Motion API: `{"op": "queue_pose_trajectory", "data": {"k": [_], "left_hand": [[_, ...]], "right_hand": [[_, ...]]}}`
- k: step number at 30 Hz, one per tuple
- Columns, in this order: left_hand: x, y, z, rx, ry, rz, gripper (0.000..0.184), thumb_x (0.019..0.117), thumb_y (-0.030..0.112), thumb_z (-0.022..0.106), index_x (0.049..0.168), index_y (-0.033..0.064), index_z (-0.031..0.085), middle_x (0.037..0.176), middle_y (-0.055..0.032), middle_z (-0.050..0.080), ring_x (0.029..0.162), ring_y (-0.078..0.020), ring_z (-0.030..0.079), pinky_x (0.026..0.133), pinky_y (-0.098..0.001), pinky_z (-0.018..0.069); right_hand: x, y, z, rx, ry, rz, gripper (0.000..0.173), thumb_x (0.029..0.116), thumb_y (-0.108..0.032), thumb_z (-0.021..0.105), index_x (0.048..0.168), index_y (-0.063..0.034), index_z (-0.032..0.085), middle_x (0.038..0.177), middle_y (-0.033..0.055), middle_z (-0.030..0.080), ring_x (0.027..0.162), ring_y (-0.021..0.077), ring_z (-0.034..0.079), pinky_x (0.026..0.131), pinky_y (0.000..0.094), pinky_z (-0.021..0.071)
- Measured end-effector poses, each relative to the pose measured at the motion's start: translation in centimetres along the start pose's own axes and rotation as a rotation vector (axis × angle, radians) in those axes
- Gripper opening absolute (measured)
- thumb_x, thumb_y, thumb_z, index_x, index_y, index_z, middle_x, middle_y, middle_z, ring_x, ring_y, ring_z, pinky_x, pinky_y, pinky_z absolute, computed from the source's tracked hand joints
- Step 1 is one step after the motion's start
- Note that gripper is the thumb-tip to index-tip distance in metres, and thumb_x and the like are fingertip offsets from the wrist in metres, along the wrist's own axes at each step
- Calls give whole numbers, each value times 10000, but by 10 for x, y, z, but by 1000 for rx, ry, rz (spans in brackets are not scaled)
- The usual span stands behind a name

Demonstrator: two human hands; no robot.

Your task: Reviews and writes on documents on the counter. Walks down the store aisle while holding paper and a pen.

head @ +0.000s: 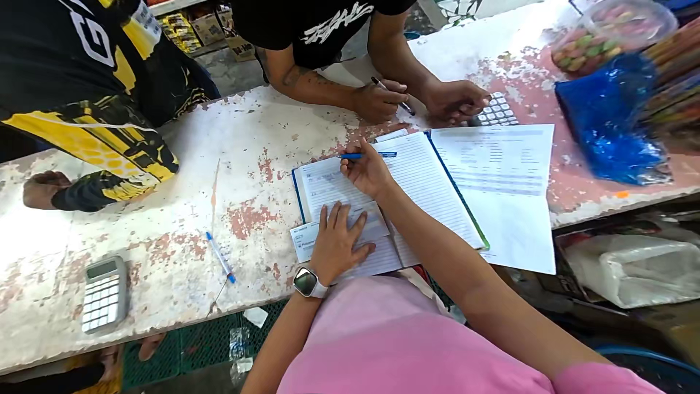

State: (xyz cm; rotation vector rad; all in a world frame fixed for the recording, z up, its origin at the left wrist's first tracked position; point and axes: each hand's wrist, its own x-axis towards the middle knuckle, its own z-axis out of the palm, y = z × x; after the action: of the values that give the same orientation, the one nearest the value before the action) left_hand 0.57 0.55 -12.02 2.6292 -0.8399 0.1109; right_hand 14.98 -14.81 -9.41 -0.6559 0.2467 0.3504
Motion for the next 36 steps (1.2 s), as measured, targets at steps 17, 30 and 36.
{"op": "queue_pose_trajectory", "data": {"k": [17,30,36], "left_hand": [[-4,-1,-8,-54,-92,-29,640,992,605,494,1493,210,542,1571,-194,443,1499,-406,339,1212,-677,178],[-7,-3,-7,-54,-49,-14,626,992,617,473,1468,223,572,1549,-175,481,1469,-397,397,1179,-725,195],[-6,-3,-7,-42,-49,-9,623,989,608,479,1465,218,576,1541,-188,486,1468,-408,395,1175,-728,197]], "right_hand": [[-12,19,20,-946,-129,-55,203,945,-88,732,946,-26,539,731,38,635,535,107,604,558,271,565],[-20,44,18,-1258,-206,-426,237,951,-14,635,755,-1,503,605,44,488,501,84,491,508,227,454],[-20,45,19,-1284,-183,-423,238,957,-22,620,752,8,504,615,49,485,518,91,496,522,237,459]]}}
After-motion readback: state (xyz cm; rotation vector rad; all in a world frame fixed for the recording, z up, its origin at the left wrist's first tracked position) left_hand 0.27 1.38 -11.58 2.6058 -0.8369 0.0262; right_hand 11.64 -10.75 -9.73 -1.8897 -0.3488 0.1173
